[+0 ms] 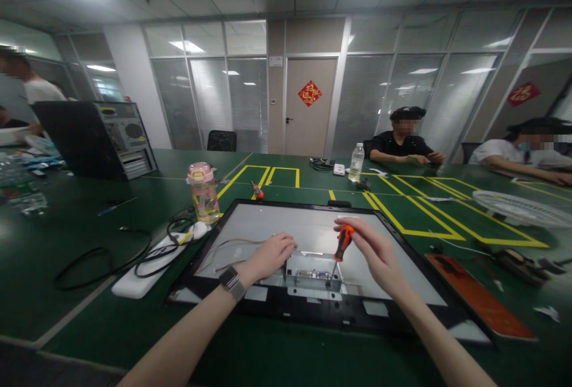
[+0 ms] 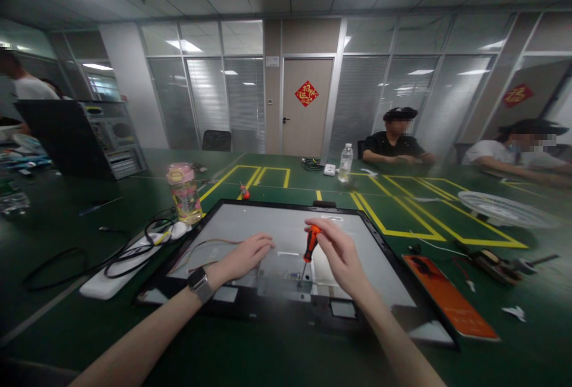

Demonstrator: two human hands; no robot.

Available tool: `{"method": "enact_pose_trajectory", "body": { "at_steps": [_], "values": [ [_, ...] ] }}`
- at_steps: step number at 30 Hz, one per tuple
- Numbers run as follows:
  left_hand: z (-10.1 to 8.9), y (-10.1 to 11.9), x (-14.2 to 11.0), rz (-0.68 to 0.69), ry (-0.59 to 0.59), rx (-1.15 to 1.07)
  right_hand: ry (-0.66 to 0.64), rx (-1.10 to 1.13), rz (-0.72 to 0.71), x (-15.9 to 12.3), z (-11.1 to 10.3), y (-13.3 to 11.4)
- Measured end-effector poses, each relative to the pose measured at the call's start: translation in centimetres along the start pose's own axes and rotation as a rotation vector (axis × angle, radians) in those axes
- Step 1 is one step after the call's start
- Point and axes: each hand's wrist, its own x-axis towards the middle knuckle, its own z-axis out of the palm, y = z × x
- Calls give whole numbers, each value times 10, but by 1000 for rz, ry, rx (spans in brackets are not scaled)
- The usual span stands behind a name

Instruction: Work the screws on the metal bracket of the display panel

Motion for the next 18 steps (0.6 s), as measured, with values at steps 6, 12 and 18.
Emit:
{"method": "enact_pose_trajectory", "body": {
  "at_steps": [6,12,18],
  "values": [
    [0,0,-1,5,3,-10,93,108,76,-1,6,2],
    [-1,1,-1,4,3,-13,48,246,95,-4,7,7],
    [-1,3,0,12,2,-6,54,198,114,-3,8,4]
  ]
}}
